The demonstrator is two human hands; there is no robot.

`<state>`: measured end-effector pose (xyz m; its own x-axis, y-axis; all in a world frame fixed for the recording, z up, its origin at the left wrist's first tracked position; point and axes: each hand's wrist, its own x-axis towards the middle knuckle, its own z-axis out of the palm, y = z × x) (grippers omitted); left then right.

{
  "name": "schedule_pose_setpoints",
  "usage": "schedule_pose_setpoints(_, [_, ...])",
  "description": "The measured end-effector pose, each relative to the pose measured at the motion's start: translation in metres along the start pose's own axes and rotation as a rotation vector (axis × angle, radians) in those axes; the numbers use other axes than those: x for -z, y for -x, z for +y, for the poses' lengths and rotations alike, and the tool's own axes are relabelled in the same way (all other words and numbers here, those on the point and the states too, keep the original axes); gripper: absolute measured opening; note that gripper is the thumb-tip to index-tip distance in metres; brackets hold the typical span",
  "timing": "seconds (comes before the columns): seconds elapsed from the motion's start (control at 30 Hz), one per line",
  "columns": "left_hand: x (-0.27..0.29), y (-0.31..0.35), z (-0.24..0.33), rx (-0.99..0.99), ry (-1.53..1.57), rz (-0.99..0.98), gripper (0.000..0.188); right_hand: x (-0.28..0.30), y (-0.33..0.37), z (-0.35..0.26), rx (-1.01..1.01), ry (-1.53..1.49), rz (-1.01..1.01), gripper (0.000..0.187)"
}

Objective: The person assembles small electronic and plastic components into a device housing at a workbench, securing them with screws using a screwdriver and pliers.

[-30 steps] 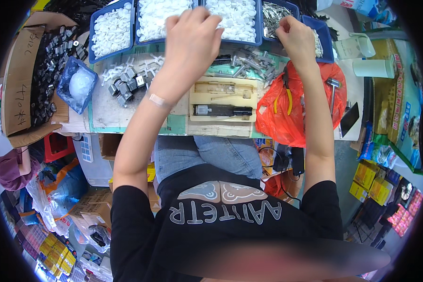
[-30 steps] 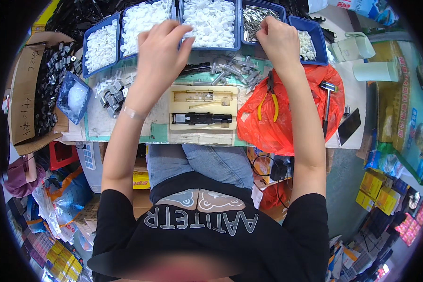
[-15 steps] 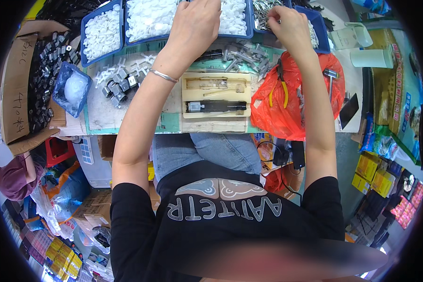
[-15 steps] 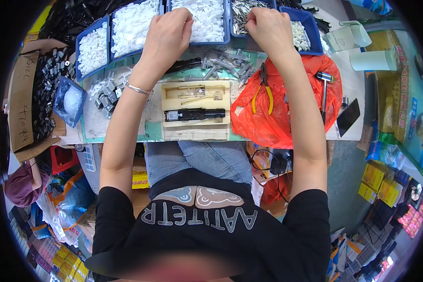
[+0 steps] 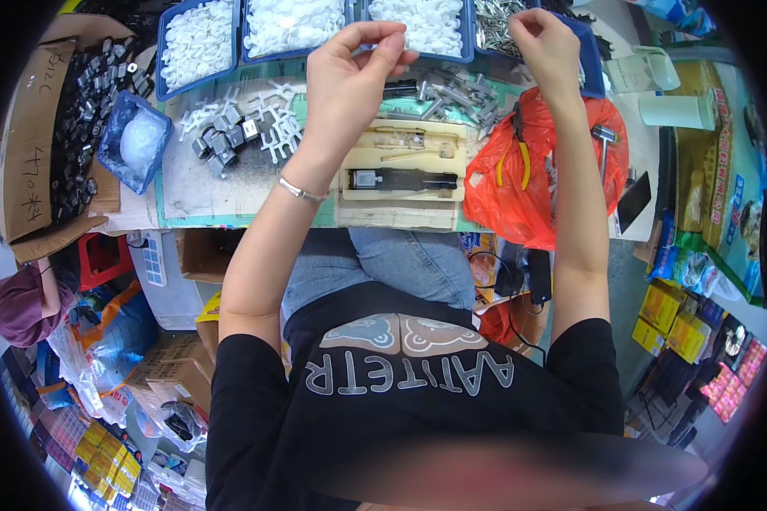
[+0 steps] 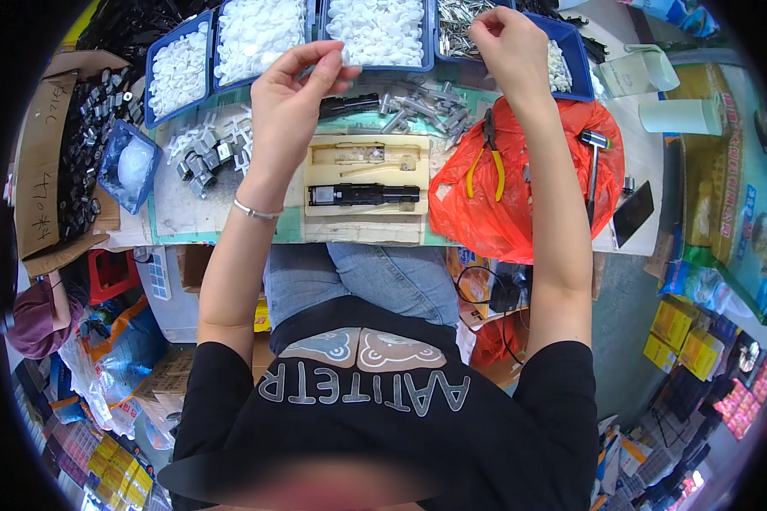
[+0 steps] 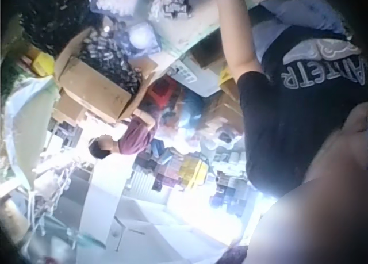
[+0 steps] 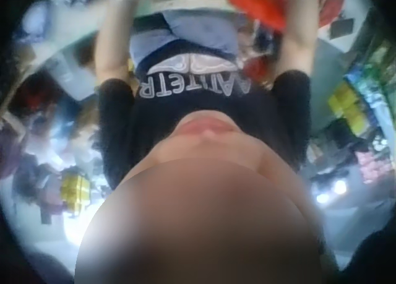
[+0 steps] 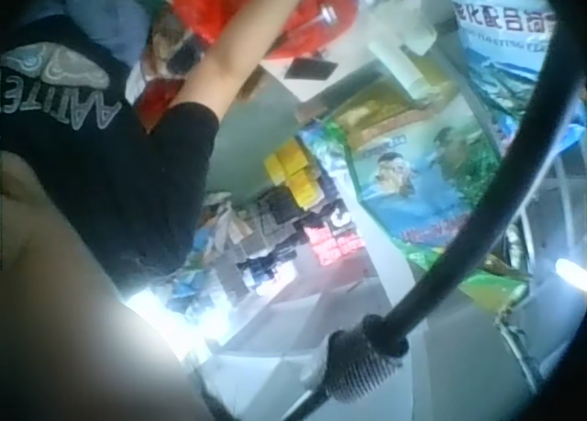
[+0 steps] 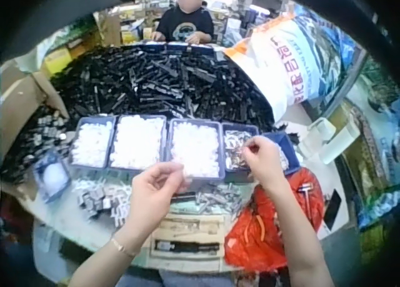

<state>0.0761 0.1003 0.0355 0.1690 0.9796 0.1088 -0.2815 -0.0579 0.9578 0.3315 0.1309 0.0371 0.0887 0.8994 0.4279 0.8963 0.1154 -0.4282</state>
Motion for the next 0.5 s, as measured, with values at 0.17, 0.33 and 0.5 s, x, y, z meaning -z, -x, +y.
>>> schedule_pose_setpoints(0.17, [0.007, 0.033, 0.006, 0.392, 0.4, -0.094, 0.021, 0.023, 0.057, -0.094, -0.175, -0.875, 0.037, 0.01])
schedule_pose_setpoints(0.33, [0.004, 0.062, 0.004, 0.493, 0.732, -0.157, 0.022, 0.019, 0.104, -0.133, -0.078, -1.121, 0.066, 0.022])
schedule_pose_setpoints(0.5, [0.005, 0.072, 0.003, 0.472, 0.771, -0.13, 0.023, 0.021, 0.113, -0.139, -0.051, -1.124, 0.061, 0.026])
